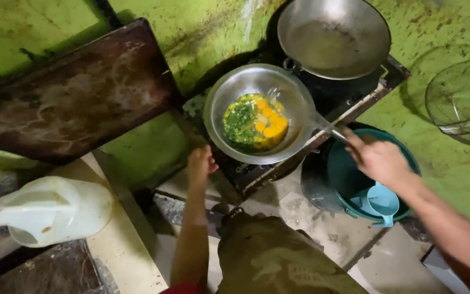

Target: Preparing and whisking eggs with greens in a bowl, pouring oil into a pan, and washing the whisk.

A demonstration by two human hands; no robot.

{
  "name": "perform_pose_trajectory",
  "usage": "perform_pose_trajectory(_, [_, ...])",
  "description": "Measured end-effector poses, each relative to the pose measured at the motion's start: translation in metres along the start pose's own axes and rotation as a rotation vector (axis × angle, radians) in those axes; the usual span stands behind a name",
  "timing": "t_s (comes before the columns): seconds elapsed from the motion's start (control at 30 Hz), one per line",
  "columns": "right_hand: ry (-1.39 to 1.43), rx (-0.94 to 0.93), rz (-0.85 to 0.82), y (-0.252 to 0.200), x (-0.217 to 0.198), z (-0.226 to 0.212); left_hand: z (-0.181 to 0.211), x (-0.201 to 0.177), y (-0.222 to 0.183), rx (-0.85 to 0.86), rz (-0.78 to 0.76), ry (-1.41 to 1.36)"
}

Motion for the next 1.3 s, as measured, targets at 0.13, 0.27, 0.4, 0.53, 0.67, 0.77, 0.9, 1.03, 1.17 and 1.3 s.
perform_pose_trajectory(0.13, [0.240,0.213,-0.270,0.056,0.059,-0.028,-0.088,0.029,0.018,-0.063,-0.022,-0.017])
perform_pose_trajectory(0.27, [0.758,0.571,-0.724,0.081,0.134,-0.042,-0.076,0.060,0.003,-0.035,-0.084,-0.195])
perform_pose_trajectory(0.4, [1.514,0.644,-0.855,0.065,0.075,-0.082,-0.081,0.074,0.008,0.039,-0.077,-0.352])
perform_pose_trajectory(0.53, [1.387,0.657,-0.670,0.057,0.119,-0.087,-0.064,0.073,-0.001,0.055,-0.115,-0.361])
perform_pose_trajectory(0.67, [1.697,0.764,-0.935,0.048,0.095,-0.102,-0.046,0.071,-0.007,0.024,-0.114,-0.375])
perform_pose_trajectory(0.77, [1.804,0.767,-0.953,0.045,0.117,-0.109,-0.048,0.074,-0.005,0.018,-0.101,-0.395])
perform_pose_trajectory(0.9, [1.789,0.743,-0.964,0.035,0.079,-0.104,-0.058,0.070,-0.001,0.018,-0.104,-0.391])
perform_pose_trajectory(1.03, [1.849,0.733,-0.929,0.034,0.097,-0.118,-0.072,0.069,-0.004,0.029,-0.092,-0.396])
perform_pose_trajectory(1.17, [1.837,0.830,-0.958,0.036,0.078,-0.114,-0.052,0.072,-0.005,-0.003,-0.103,-0.431])
perform_pose_trajectory(1.3, [1.738,0.840,-0.899,0.031,0.137,-0.121,-0.064,0.071,-0.003,0.001,-0.088,-0.427])
Point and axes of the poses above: each hand's wrist, its own y-axis towards the middle knuckle, its own x-axis out of the palm, z = x × y, the point moved 7 cm from there along y, towards the middle knuckle, and after that the axes turned 11 degrees about x, right-handed, at the moved point
